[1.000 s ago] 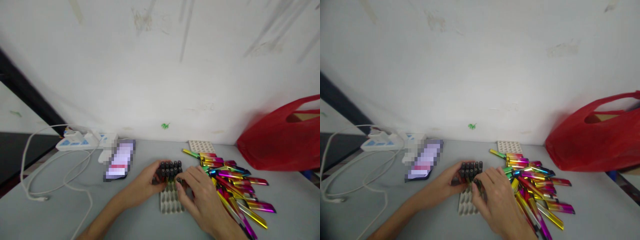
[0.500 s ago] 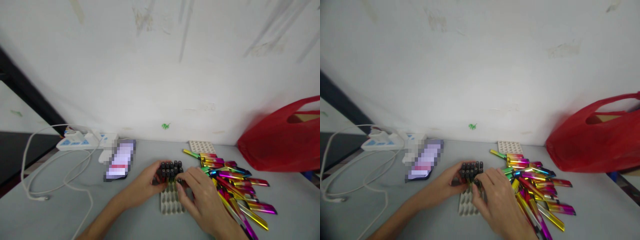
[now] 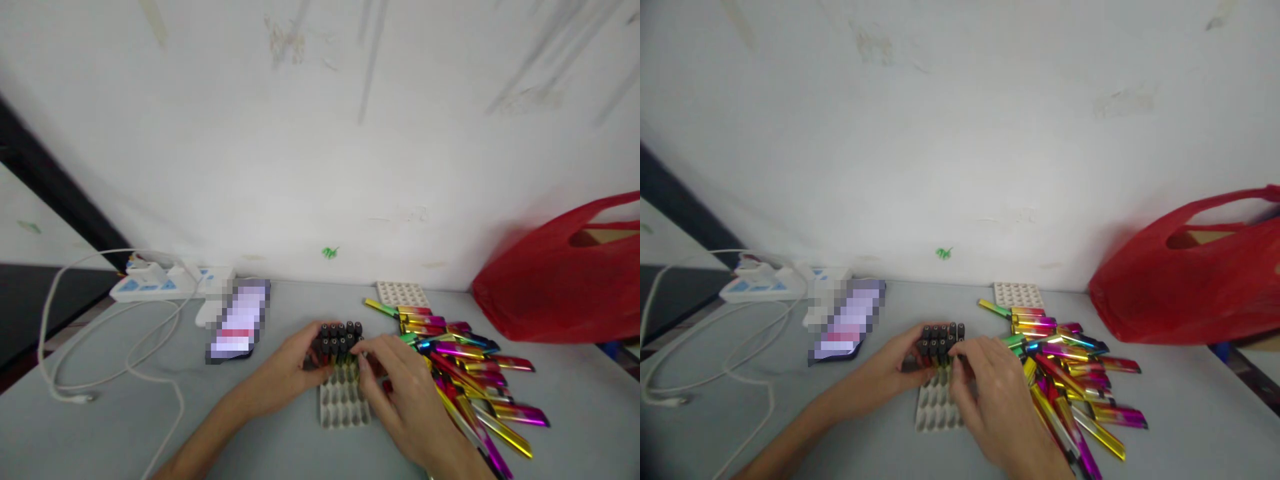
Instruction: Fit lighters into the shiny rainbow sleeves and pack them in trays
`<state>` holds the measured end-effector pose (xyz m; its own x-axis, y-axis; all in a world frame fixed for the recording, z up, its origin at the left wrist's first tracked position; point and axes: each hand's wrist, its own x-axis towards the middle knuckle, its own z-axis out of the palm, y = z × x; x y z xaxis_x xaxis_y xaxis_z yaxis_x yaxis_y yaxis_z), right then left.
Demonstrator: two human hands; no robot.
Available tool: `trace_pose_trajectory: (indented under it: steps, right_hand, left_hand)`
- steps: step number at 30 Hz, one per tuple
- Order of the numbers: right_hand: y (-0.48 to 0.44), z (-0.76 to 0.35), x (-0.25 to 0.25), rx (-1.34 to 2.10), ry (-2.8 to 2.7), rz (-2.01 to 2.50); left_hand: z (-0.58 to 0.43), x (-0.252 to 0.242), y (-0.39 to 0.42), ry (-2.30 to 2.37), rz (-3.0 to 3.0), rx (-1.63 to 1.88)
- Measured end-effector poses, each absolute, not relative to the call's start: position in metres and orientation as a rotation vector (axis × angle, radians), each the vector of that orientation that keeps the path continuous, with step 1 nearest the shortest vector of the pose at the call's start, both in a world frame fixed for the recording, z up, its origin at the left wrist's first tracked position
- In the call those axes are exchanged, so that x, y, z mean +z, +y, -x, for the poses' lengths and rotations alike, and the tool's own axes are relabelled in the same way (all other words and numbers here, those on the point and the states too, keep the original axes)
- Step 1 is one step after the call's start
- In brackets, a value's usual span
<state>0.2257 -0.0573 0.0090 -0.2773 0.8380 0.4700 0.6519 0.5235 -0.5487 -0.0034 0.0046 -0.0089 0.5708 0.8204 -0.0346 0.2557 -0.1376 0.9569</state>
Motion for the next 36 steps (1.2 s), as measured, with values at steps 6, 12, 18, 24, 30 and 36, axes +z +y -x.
trace_pose_trajectory:
  steps: [6, 12, 18, 24, 30, 36]
  right_hand:
    - [-0.059, -0.227, 0.008, 0.359, -1.973, 1.287]
    - [-0.057, -0.227, 0.007, 0.341, -1.846, 1.372]
    - [-0.056, -0.229, 0.004, 0.262, -1.626, 1.497]
    - [-0.041, -0.238, 0.005, -0.113, -1.787, 1.596]
    - [-0.035, -0.242, -0.002, -0.159, -1.997, 1.766]
    - [-0.034, -0.245, -0.014, -0.217, -2.066, 1.821]
  left_hand:
    - [0.003, -0.007, 0.004, 0.92, -1.685, 0.626]
    - [0.004, -0.007, 0.004, 0.913, -1.682, 0.617]
    - [0.003, -0.009, 0.004, 0.928, -1.685, 0.608]
    - [0.004, -0.009, 0.005, 0.947, -1.715, 0.599]
    - [0.004, -0.007, 0.004, 0.94, -1.716, 0.6]
    - [0.004, -0.007, 0.004, 0.945, -1.745, 0.599]
